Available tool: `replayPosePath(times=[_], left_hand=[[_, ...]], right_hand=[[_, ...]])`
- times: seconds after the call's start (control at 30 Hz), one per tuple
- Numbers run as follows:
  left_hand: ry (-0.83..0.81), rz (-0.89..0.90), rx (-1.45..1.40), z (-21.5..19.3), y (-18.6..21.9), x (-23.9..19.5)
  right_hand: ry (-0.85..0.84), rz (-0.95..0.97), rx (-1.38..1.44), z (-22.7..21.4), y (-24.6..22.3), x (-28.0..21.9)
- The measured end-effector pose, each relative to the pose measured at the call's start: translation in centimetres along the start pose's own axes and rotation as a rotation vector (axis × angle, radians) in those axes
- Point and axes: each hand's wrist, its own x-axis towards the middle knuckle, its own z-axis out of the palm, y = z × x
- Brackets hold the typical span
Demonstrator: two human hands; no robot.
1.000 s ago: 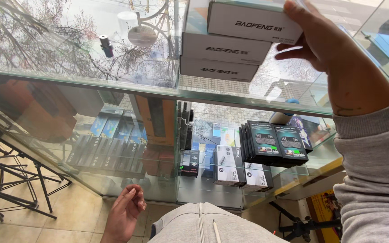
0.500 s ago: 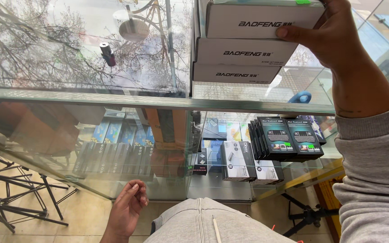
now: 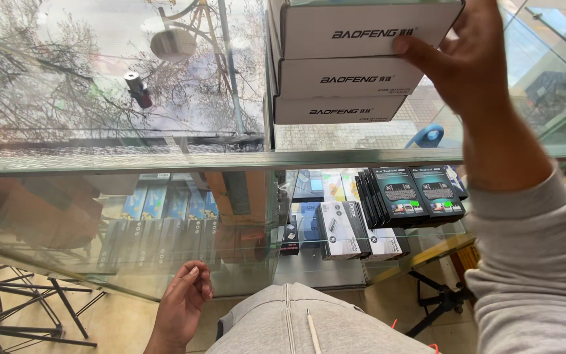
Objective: The person organizes boxes of electronic equipment on a glass display shelf, picking up and rearranging walkie-talkie boxes and other small boxed devices.
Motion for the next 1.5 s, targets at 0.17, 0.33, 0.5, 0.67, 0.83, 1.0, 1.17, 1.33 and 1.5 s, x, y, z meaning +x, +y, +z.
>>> replayPosePath(times=[0.17, 0.33, 0.5, 0.67, 0.83, 1.0, 1.17, 1.33, 1.5], left_hand=[[0.011, 0.001, 0.007, -0.1, 0.0, 0.4], [-0.009, -0.020, 0.023, 0.2, 0.3, 1.0], [-0.038, -0.029, 0.062, 1.1, 0.5, 1.1], [0.043, -0.066, 0.062, -0.5, -0.4, 0.5], [0.090, -0.043, 0.044, -2.0, -0.4, -0.4], [0.111, -0.030, 0.037, -2.4, -0.4, -1.6], [0.139, -0.048, 0.066, -1.2, 0.3, -3.1], [0.145, -0.051, 0.067, -0.5, -0.5, -3.7], [0.123, -0.057, 0.047, 1.1, -2.8, -3.8]], right_hand=[[0.557, -0.663, -0.868, 6.4, -1.2, -12.0], [0.219, -0.250, -0.376, 17.0, 12.3, -21.1], [-0.035, 0.759, -0.076, 23.0, 25.9, -25.1], [-0.248, 1.114, 0.190, 26.7, 30.7, -24.5], [-0.201, 0.998, 0.267, 29.4, 29.7, -24.2], [-0.057, 0.905, 0.309, 31.3, 28.1, -24.6], [0.040, 0.931, 0.464, 31.7, 29.3, -26.3], [0.055, 1.006, 0.653, 30.8, 29.9, -27.9], [0.072, 0.964, 0.820, 26.7, 28.9, -30.2]])
